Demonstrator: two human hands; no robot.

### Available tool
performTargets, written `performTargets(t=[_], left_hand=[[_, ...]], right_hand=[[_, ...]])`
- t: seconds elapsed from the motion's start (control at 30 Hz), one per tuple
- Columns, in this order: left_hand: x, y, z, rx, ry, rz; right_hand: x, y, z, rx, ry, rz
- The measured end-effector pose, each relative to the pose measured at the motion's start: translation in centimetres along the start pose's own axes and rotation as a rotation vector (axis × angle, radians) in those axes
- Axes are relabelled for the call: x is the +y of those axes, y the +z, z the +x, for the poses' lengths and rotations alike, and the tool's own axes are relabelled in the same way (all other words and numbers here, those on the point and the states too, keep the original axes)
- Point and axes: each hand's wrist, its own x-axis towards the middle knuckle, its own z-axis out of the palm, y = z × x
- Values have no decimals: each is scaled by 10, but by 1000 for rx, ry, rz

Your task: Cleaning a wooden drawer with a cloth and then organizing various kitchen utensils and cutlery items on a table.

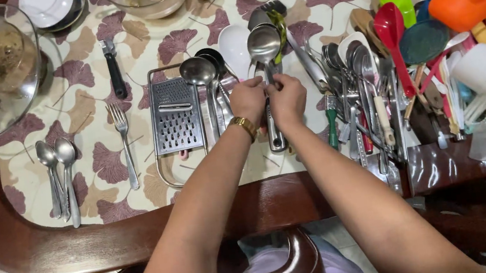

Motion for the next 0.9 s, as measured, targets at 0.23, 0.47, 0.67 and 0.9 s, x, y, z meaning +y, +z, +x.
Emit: performTargets(t=[0.23, 0.47, 0.67, 0.9], left_hand=[[3, -4, -10, -41, -94, -25], [22, -8, -17, -263, -37, 81], [0, 31, -3, -178, 156, 278], [0, 46, 2, -187, 156, 366]], right_hand=[[-1, 14, 2, 85, -66, -95], [-1, -7, -2, 77, -94, -188], [11, -31, -2, 41, -16, -268], [49, -43, 7, -132, 34, -119]])
